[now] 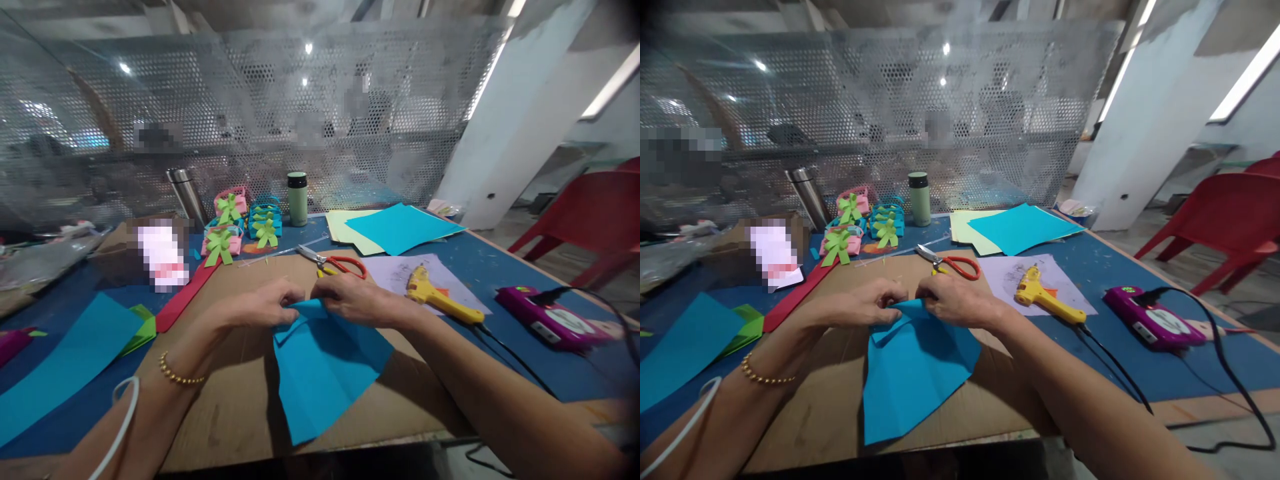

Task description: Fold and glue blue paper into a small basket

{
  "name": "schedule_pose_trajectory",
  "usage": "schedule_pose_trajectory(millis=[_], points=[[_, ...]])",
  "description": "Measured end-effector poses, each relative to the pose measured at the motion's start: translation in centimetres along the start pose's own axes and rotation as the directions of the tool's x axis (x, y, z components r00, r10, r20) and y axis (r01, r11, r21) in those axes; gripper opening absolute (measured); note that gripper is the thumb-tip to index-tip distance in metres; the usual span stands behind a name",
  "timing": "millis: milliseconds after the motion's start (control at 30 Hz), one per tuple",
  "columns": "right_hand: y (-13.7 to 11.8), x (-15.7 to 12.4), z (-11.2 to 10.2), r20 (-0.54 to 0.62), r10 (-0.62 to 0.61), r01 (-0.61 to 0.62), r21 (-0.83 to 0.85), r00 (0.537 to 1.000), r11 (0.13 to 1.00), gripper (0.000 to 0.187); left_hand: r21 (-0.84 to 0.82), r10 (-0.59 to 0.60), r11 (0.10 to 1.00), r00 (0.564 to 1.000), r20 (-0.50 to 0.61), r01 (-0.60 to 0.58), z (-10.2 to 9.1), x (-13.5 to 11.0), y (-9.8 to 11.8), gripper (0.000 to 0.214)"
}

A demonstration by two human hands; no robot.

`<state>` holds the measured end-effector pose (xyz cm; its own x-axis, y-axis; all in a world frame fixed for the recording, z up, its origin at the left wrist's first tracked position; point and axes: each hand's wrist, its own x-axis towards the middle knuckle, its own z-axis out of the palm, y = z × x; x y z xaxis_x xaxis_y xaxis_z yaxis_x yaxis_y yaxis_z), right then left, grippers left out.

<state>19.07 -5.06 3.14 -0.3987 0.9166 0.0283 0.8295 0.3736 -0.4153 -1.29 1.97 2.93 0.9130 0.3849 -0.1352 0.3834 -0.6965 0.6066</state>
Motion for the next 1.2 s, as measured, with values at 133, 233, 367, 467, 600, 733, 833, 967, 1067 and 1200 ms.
schedule_pose_trajectory(millis=[133,233,367,467,600,733,833,967,1067,1200], points=[[-0.1,0.0,-0.2,0.033,-0.05,0.048,0.05,0.998,0.998,0.037,0.019,0.018,1.0,0.995,-0.096,-0.017,0.3,0.3,-0.4,0.005],[-0.1,0.0,-0.6,0.059,-0.094,0.089,0.087,0.994,0.992,0.038,0.012,-0.008,1.0,0.992,-0.127,0.01,0.4,0.4,-0.6,0.007],[-0.3,0.0,-0.8,0.07,-0.115,0.106,0.115,0.991,0.988,0.035,0.052,-0.017,0.998,0.989,-0.149,0.025,0.5,0.3,-0.6,0.005],[-0.8,0.0,-0.7,0.039,-0.11,0.106,0.078,0.993,0.991,0.034,0.075,-0.024,0.997,0.989,-0.143,0.035,0.6,0.3,-0.3,0.005],[-1.2,0.0,-0.2,0.005,-0.039,0.039,0.03,0.999,0.999,0.03,0.076,-0.007,0.997,0.987,-0.159,0.02,0.8,0.3,0.0,0.013],[-0.4,0.2,0.3,0.007,0.004,-0.004,0.008,1.0,1.0,0.022,0.076,-0.01,0.997,0.99,-0.14,0.021,1.1,0.2,0.2,0.015],[0.1,0.2,0.6,0.001,0.0,0.0,0.008,1.0,1.0,0.021,0.059,-0.01,0.998,0.996,-0.086,0.015,1.1,0.1,0.5,0.017],[0.1,0.1,0.8,-0.045,0.005,-0.009,-0.075,0.999,0.997,0.019,0.059,-0.023,0.998,0.999,-0.038,0.026,1.0,0.1,0.9,0.016],[0.0,0.1,0.9,-0.069,0.015,-0.023,-0.12,0.998,0.993,0.017,0.074,-0.019,0.997,0.999,-0.03,0.021,1.0,0.1,0.9,0.018],[0.0,0.2,1.1,-0.047,0.013,-0.02,-0.149,0.999,0.989,0.017,0.039,0.017,0.999,0.999,-0.037,-0.016,0.9,0.1,0.7,0.019]])
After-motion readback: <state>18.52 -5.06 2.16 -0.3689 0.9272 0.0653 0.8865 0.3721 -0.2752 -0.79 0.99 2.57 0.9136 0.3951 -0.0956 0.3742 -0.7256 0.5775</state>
